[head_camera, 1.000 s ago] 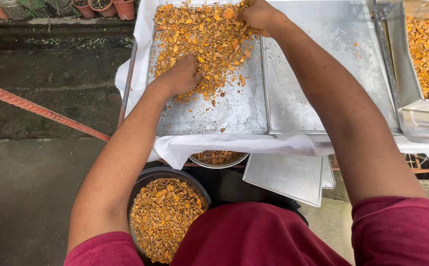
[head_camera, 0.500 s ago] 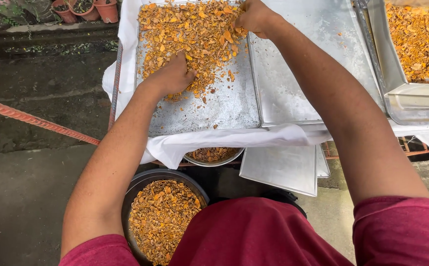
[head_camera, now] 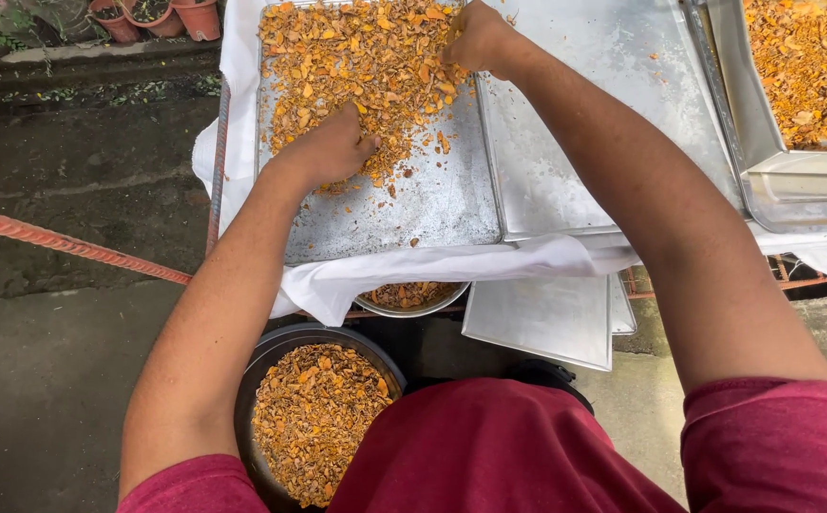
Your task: Spreading turmeric slices onto metal trays for drying or processing.
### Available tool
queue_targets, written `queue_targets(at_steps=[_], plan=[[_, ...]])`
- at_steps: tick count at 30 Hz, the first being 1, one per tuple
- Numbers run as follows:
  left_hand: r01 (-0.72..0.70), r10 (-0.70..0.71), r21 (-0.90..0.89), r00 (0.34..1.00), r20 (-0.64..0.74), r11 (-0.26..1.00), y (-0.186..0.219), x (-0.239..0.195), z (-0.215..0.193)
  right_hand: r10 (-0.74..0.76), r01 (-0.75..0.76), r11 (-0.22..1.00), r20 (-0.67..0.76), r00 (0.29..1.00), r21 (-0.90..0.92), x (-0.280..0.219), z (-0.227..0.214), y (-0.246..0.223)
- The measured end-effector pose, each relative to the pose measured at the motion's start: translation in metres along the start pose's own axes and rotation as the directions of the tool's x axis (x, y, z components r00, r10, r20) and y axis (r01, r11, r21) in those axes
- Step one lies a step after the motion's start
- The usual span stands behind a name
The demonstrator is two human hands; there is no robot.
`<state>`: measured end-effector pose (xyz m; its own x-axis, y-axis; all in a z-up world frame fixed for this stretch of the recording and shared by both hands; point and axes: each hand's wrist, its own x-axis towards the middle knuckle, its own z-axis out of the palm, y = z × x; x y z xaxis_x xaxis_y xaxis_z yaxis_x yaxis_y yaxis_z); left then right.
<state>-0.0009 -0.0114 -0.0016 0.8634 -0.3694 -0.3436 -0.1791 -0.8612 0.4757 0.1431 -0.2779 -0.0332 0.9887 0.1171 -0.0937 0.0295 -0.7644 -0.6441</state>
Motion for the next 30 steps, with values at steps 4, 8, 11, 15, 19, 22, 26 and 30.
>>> queue_targets(at_steps=[4, 8, 11, 15, 19, 22, 26, 30], plan=[[0.012, -0.011, -0.006, 1.0, 0.024, 1.0, -0.001, 0.002, 0.001, -0.06, 0.059, 0.998, 0.075, 0.995, 0.018, -0.02, -0.002, -0.02], [0.005, -0.006, -0.008, 0.997, -0.078, 1.0, 0.003, -0.002, 0.002, -0.213, 0.216, 0.974, 0.053, 0.976, -0.07, -0.034, 0.012, -0.027], [0.063, -0.069, -0.06, 0.991, -0.111, 0.996, -0.001, 0.001, 0.008, -0.254, 0.297, 0.913, 0.181, 0.95, -0.279, -0.06, 0.032, -0.034], [0.119, -0.116, 0.034, 0.99, -0.082, 0.992, -0.007, 0.008, 0.015, -0.419, 0.46, 0.866, 0.218, 0.881, -0.195, -0.075, 0.053, -0.03], [0.216, -0.213, -0.005, 0.96, -0.185, 0.976, -0.018, 0.004, 0.011, -0.51, 0.541, 0.794, 0.18, 0.841, -0.279, -0.084, 0.058, -0.031], [0.29, -0.294, -0.051, 0.937, -0.187, 0.956, -0.042, 0.015, 0.009, -0.399, 0.474, 0.844, 0.295, 0.868, -0.253, -0.087, 0.051, -0.046], [0.219, -0.242, -0.119, 0.943, -0.228, 0.968, -0.014, -0.03, -0.004, -0.506, 0.558, 0.774, 0.238, 0.829, -0.3, -0.074, 0.056, -0.07], [-0.014, 0.007, -0.013, 0.903, -0.43, 1.0, 0.017, -0.127, 0.021, -0.279, 0.467, 0.774, 0.432, 0.858, -0.427, -0.071, 0.071, -0.112]])
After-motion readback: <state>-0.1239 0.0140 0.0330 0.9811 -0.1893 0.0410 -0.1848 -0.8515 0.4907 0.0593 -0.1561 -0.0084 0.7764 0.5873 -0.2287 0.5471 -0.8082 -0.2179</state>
